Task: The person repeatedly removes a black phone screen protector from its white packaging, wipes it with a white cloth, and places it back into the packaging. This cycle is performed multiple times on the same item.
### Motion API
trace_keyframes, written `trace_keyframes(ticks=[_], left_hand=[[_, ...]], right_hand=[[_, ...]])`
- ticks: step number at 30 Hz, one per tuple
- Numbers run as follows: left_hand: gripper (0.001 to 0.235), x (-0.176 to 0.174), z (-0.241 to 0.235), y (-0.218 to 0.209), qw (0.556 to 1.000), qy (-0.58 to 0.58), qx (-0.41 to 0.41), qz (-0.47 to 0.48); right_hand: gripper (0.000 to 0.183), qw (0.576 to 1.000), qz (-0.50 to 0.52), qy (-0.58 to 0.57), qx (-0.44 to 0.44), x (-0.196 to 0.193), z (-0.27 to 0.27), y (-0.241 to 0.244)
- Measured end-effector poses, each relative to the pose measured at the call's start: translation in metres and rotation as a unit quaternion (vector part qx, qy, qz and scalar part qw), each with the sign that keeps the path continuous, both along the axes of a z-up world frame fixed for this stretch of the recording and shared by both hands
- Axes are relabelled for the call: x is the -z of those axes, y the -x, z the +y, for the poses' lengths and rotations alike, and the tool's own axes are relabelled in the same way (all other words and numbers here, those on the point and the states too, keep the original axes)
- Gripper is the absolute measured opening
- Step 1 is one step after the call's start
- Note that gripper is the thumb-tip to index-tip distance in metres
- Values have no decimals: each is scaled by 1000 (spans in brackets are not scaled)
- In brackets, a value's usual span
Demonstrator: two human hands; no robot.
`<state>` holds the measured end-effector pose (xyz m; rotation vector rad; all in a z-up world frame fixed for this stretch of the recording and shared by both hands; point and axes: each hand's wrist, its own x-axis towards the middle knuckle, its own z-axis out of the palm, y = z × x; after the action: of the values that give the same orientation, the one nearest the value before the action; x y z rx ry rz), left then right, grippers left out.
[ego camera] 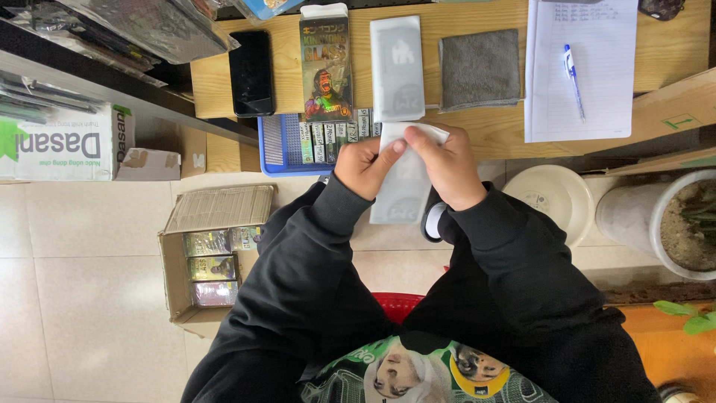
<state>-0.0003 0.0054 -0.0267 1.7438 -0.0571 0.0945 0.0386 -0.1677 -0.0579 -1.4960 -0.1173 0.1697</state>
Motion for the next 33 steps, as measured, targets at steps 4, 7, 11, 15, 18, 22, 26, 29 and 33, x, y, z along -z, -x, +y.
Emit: trace_keyframes(ticks=[4,7,11,15,18,22,26,29,33], left_hand=[[40,10,2,-2,999,44,-18,13],[37,0,3,-5,995,91,-44,25],[31,-4,11,-16,983,159,-94,22],[38,52,31,-22,968,167,-177,53],[33,62,52,-33,953,186,-233,45],[33,72,73,-49,936,200,-283,62],[29,51,72,-62,919,233,-313,46],[21,48,60,-59,925,201,-318,53],[41,22,22,-39,959,134,-241,67]], right_hand=[[35,999,23,-10,-22,-11,-5,-2],[40,999,34,-25,-18,-16,-7,-4],[30,996,67,-63,-8,-51,8,2],[20,992,90,2,-84,-46,13,10],[24,980,103,61,-161,-35,12,13],[27,965,141,62,-211,-56,21,26],[29,949,168,60,-261,-89,28,25],[30,959,165,45,-228,-82,26,22],[30,981,138,38,-130,-77,21,10]])
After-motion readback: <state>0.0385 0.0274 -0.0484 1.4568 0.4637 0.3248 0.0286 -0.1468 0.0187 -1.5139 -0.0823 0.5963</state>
